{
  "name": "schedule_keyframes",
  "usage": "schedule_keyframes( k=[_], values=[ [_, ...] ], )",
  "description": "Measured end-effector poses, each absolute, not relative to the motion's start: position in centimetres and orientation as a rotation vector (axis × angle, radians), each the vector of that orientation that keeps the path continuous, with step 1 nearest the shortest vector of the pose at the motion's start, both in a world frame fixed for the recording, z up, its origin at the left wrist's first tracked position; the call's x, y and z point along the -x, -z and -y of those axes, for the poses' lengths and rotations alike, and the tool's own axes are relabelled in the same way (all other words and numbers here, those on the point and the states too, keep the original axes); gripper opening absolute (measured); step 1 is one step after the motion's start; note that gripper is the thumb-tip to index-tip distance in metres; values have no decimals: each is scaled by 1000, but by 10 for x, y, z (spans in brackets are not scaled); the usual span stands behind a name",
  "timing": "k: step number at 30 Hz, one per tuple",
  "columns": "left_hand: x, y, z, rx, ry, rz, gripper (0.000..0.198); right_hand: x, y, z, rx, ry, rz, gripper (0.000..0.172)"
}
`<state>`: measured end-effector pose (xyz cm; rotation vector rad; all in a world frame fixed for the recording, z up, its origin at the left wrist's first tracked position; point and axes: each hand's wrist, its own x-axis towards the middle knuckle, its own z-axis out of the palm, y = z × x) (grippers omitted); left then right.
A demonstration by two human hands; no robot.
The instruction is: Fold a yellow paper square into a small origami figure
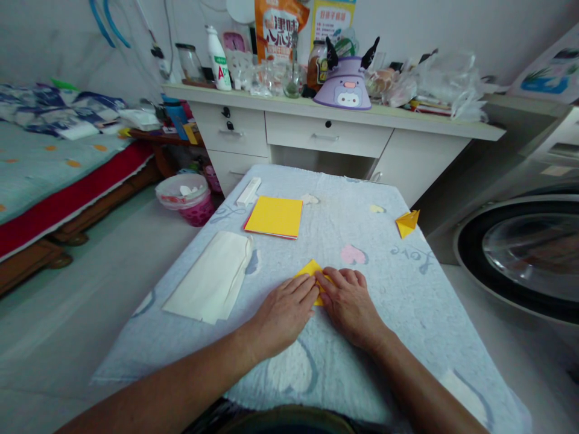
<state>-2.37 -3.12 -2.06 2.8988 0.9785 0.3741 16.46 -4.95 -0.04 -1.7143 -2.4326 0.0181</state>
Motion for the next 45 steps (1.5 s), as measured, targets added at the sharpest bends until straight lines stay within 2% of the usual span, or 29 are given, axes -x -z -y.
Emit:
schedule_keyframes(
  k=[10, 17, 28, 45],
  values=[
    [26, 23, 32, -2884, -323, -988, 43, -165, -1, 50, 1722, -46, 2438, 36],
    [28, 19, 32, -2895, -357, -930, 38, -163, -1, 51, 1734, 6, 2434, 37],
    [27, 21, 30, -2882, -379, -908, 44, -162, -3, 50, 1646, -44, 2537, 51],
    [40, 18, 32, -2902, -335, -898, 47, -160, -7, 51, 1664, -96, 2518, 44]
  ],
)
